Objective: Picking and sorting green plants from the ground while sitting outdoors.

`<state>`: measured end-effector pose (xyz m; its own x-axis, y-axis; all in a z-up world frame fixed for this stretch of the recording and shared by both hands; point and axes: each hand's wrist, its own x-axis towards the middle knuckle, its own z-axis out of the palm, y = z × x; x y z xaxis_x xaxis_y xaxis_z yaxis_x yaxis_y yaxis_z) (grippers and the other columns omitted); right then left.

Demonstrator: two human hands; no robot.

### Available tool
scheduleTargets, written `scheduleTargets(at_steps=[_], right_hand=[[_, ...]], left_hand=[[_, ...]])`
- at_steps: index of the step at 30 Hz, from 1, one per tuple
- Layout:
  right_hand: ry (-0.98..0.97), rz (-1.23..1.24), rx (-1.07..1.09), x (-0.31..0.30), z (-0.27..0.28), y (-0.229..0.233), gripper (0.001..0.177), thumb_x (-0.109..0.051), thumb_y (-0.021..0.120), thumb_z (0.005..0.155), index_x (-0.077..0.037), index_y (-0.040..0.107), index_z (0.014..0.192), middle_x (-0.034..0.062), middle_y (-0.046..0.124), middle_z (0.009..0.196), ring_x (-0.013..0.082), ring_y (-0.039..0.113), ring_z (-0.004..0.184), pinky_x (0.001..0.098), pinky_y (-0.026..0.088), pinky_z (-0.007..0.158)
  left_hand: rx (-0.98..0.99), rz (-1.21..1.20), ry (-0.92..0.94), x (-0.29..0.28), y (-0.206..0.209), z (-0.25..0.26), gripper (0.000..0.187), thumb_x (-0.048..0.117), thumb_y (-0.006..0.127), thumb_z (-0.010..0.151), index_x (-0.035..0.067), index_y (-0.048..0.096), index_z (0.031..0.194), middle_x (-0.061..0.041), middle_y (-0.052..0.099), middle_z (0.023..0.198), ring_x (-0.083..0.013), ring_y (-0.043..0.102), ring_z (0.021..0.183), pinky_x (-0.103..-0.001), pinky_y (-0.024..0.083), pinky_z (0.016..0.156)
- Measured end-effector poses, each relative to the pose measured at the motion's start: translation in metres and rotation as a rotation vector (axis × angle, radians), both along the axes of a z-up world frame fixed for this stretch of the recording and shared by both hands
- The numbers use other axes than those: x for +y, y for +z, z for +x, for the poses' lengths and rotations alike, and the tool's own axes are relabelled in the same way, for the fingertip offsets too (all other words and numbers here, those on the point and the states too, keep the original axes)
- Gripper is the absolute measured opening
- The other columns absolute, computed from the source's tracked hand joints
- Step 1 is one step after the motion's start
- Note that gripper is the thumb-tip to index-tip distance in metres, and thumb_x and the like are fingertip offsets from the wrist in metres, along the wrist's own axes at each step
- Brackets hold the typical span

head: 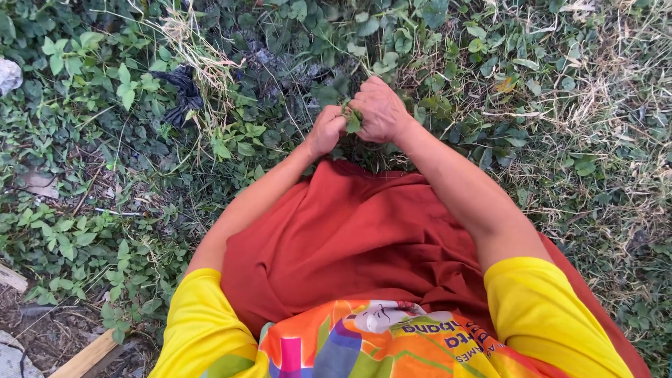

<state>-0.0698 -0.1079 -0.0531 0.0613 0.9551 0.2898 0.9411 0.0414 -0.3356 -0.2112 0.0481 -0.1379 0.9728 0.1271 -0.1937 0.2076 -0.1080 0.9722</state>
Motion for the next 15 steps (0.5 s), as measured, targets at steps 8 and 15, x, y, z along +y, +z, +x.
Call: scheduleTargets(at_steps=[8,15], right_hand=[[-0.609,0.448,0.868,-0.01,0.007,0.035,0.027,-0.011,0.07,0.104,-0.005,0.064,0.078,0.0033,0.06,0.064,0.0135,0.053,0.057,0.0317,0.042,0.052],[-0.572,0.48,0.514,-0.028,-0.046,0.044,0.034,-0.002,0.073,0.098,-0.004,0.056,0.069,0.0079,0.056,0.06,0.016,0.054,0.05,0.0331,0.042,0.051]], left_hand=[[-0.256,0.476,-0.086,-0.008,0.162,0.054,0.023,0.018,0.072,0.084,0.003,0.057,0.092,-0.013,0.057,0.073,-0.0313,0.062,0.071,-0.039,0.046,0.067],[-0.385,0.719,-0.144,-0.016,0.139,0.051,0.044,0.018,0.076,0.085,0.01,0.058,0.125,-0.01,0.063,0.086,-0.0333,0.064,0.087,-0.045,0.044,0.081]])
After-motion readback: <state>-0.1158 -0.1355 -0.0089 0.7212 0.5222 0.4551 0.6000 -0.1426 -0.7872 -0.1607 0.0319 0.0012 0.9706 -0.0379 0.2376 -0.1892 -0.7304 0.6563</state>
